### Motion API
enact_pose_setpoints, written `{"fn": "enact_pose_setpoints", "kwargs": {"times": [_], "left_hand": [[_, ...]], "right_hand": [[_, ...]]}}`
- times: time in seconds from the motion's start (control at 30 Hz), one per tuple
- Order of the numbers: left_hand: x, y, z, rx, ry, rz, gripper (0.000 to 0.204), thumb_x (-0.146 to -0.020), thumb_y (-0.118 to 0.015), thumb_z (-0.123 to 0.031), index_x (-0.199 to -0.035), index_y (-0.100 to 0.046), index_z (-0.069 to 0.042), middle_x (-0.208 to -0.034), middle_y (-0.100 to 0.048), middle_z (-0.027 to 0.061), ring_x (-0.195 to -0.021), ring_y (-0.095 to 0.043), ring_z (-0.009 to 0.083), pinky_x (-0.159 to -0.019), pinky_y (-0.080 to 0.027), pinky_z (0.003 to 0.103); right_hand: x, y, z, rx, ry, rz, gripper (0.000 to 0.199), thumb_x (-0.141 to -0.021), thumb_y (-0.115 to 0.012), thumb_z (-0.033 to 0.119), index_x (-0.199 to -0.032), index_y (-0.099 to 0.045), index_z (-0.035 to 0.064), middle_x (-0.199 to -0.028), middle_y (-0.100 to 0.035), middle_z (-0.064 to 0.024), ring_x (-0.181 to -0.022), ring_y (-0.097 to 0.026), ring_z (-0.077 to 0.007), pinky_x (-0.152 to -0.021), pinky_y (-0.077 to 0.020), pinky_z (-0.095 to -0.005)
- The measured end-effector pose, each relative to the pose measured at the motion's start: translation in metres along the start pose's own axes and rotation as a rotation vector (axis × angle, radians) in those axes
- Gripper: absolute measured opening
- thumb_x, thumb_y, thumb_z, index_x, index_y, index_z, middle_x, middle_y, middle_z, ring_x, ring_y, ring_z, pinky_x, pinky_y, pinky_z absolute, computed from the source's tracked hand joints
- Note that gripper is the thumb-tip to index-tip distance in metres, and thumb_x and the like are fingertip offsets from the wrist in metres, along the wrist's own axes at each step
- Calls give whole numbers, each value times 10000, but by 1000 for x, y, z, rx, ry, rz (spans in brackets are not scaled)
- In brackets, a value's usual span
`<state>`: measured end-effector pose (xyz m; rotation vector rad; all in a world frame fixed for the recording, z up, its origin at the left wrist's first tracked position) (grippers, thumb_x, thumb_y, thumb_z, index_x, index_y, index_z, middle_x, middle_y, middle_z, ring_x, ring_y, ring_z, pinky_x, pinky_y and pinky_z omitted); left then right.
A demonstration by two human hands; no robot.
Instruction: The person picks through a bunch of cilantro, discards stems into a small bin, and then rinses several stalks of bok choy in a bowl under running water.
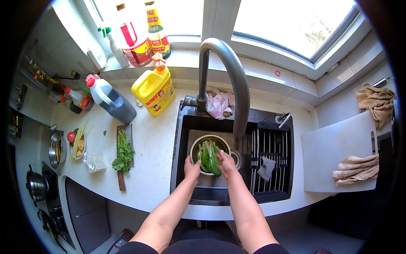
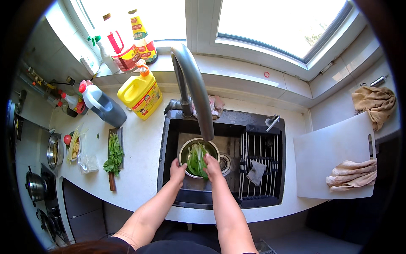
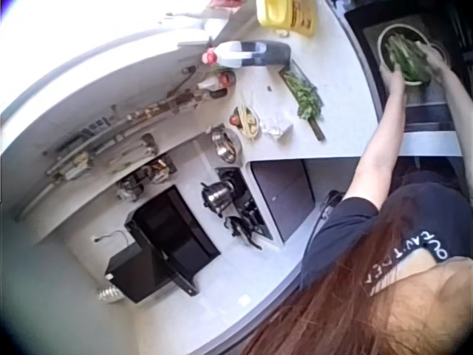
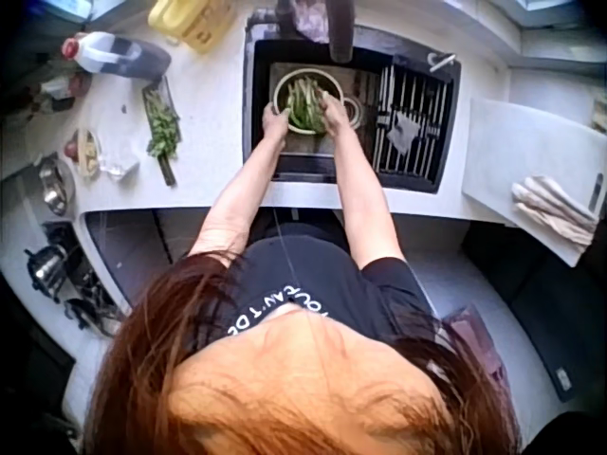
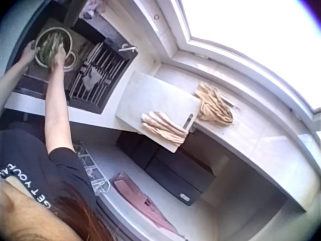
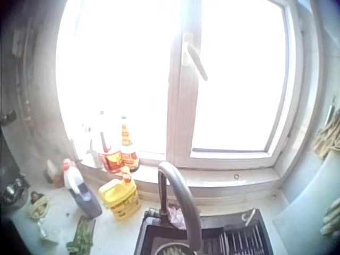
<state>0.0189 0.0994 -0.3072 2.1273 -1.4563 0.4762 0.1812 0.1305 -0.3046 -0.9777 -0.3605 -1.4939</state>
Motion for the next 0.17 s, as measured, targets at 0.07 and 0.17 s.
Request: {"fn": "enact_pose_setpoints", "kwargs": {"times": [0.07,0.17], "left_hand": [[1,5,-41,-165,-316,-75,584,-762,-619,-113,-1271,-373,30,-1282,-423,217,-1184,-425,322,-989,-340,377],[6,15,-130,-492,-1040,-228,630,-762,-644,-176,-1304,-364,-18,-1344,-371,172,-1261,-321,321,-1055,-228,428]], "right_hand": [[6,-1,8,-7,31,-15,539,-930,-423,340,-1375,-278,72,-1368,-376,-145,-1297,-303,-244,-1031,-218,-475],[-1,5,8,-18,64,-52,526,-928,-433,323,-1372,-288,80,-1350,-401,-145,-1283,-328,-226,-1023,-233,-471]]}}
Point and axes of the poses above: each hand's wrist, its own x-axis away from the middle knuckle, its own y-axis out of the back of the hand, z = x × y, the point moved 3 cm from there along -x, towards the middle knuckle
